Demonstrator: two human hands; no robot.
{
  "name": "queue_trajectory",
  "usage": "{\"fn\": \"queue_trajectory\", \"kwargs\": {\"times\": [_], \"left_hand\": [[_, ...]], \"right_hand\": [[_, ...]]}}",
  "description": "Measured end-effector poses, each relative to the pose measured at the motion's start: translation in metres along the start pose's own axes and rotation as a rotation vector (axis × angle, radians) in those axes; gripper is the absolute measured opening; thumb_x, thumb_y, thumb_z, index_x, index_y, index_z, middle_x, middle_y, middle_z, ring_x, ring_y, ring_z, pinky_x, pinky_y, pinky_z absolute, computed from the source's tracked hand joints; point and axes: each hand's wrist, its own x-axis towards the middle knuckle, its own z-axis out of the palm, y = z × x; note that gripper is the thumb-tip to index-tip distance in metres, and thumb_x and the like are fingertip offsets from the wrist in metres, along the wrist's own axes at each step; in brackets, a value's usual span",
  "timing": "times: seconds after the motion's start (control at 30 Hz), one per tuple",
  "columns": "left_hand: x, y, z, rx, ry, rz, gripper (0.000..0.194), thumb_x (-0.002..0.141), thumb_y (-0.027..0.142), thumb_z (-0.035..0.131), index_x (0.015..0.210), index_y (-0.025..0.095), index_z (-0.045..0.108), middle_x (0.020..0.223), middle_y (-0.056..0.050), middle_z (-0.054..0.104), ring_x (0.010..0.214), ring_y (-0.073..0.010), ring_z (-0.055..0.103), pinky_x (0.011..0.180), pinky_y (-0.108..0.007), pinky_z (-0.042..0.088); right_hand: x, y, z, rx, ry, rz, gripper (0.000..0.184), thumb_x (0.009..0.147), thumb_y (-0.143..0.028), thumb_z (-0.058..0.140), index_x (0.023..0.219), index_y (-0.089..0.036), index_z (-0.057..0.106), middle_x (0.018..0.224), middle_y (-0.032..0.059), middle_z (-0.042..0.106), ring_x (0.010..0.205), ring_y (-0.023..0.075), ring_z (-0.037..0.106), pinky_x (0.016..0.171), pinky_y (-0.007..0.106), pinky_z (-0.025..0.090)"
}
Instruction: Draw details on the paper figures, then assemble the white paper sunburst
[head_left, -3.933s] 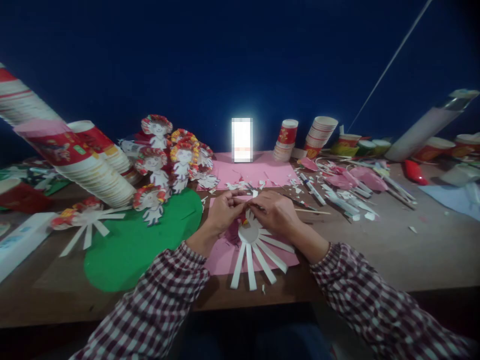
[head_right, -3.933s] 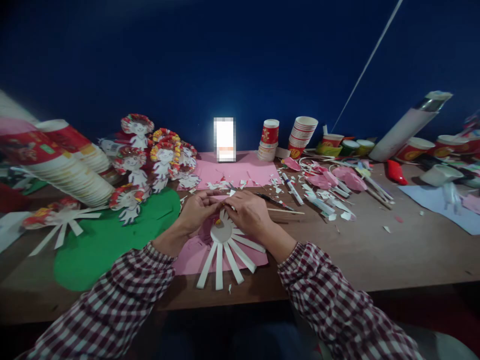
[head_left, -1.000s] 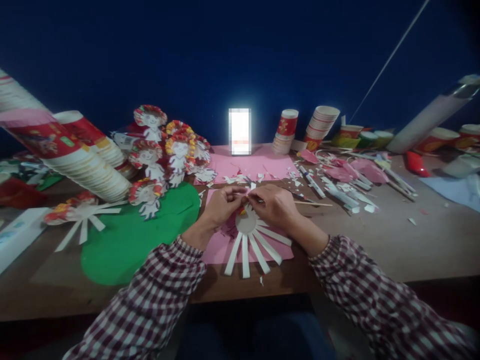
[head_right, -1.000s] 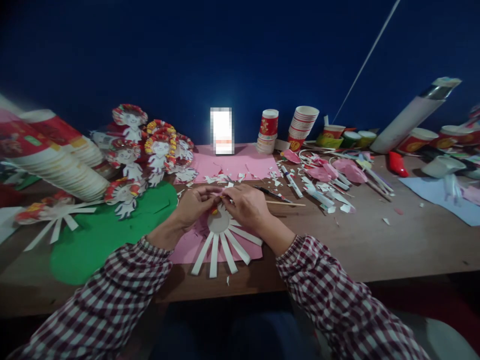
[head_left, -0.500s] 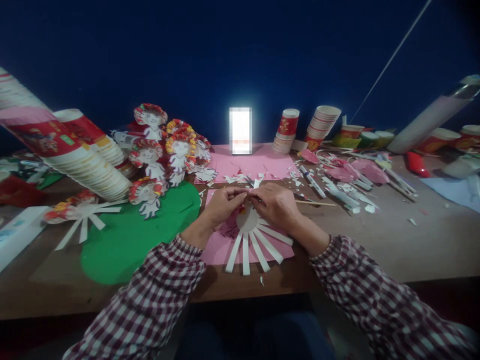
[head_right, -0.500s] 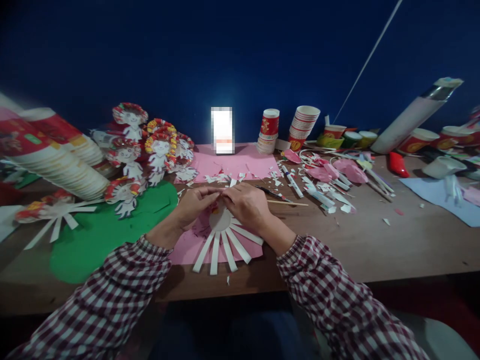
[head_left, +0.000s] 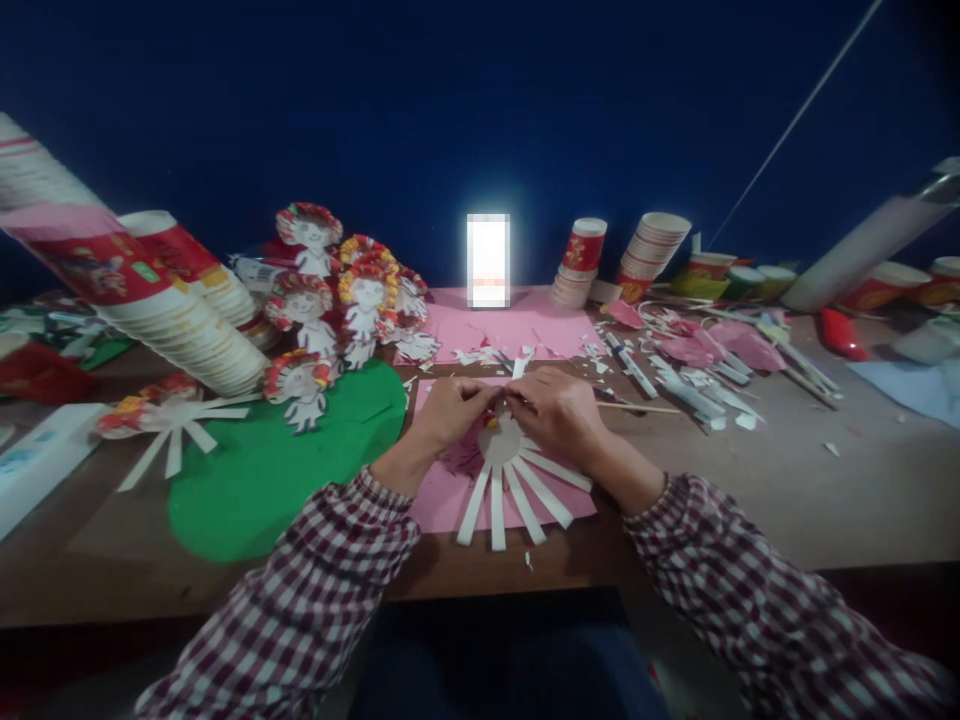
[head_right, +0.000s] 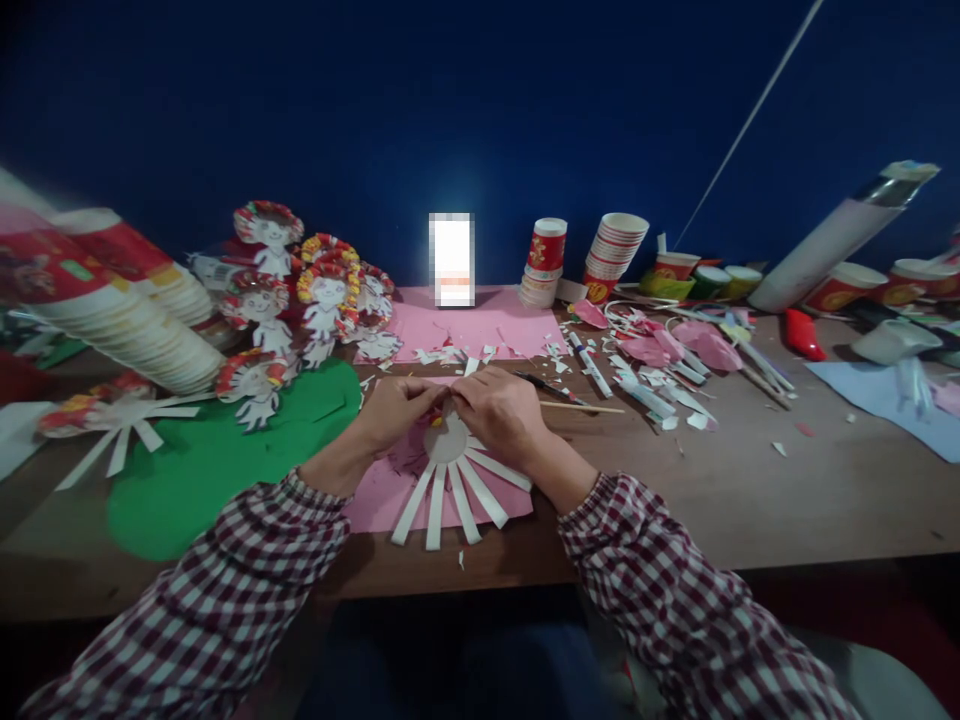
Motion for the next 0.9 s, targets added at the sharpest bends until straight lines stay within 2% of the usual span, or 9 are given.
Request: {"fn": "queue_trajectory", "kwargs": {"times": [0.17,0.43,0.67,0.77,0.9], "left_hand": [[-0.0002,0.0003,0.0011,-0.032,0.029,0.008,0.023,0.077,0.035,0.063,0.069,0.015,0.073,0.062,-0.001,0.066,0.057,-0.0108,0.054,0.052,-0.02,0.039],[-0.0012,0.0015,0.0025,-0.147,0.011,-0.054,0.018,0.073,0.032,0.067,0.071,0.015,0.074,0.062,-0.002,0.067,0.055,-0.0107,0.056,0.052,-0.02,0.042],[-0.0011,-0.0001,0.0039,-0.322,-0.004,-0.104,0.027,0.066,0.033,0.075,0.085,0.014,0.076,0.08,-0.005,0.073,0.07,-0.0145,0.063,0.066,-0.025,0.049],[-0.0018,0.0025,0.0038,-0.363,-0.008,-0.107,0.026,0.065,0.028,0.076,0.087,0.014,0.076,0.079,-0.005,0.073,0.068,-0.0122,0.061,0.065,-0.023,0.048],[-0.0024,0.0052,0.0033,-0.401,-0.021,-0.149,0.027,0.064,0.024,0.077,0.089,0.014,0.075,0.073,-0.003,0.071,0.059,-0.0087,0.056,0.059,-0.022,0.047]], "right_hand": [[-0.0004,0.0008,0.0019,0.021,0.018,0.005,0.015,0.088,-0.021,0.054,0.083,-0.018,0.067,0.079,0.006,0.069,0.077,0.0184,0.06,0.072,0.028,0.043],[-0.0022,0.0037,0.0041,0.067,0.03,0.016,0.013,0.088,-0.023,0.056,0.089,-0.018,0.068,0.085,0.0052,0.071,0.082,0.018,0.062,0.075,0.028,0.044],[-0.0033,0.0045,0.0039,0.088,0.005,0.041,0.014,0.088,-0.023,0.057,0.096,-0.019,0.067,0.089,0.005,0.071,0.083,0.0185,0.063,0.074,0.027,0.044],[-0.0026,0.0025,0.0015,0.102,-0.006,0.059,0.016,0.087,-0.022,0.057,0.099,-0.019,0.067,0.09,0.0051,0.072,0.083,0.0183,0.063,0.072,0.027,0.043],[-0.0016,-0.0004,-0.0018,0.07,-0.038,0.109,0.016,0.086,-0.024,0.057,0.096,-0.017,0.067,0.081,0.0058,0.07,0.074,0.0184,0.062,0.066,0.026,0.041]]}}
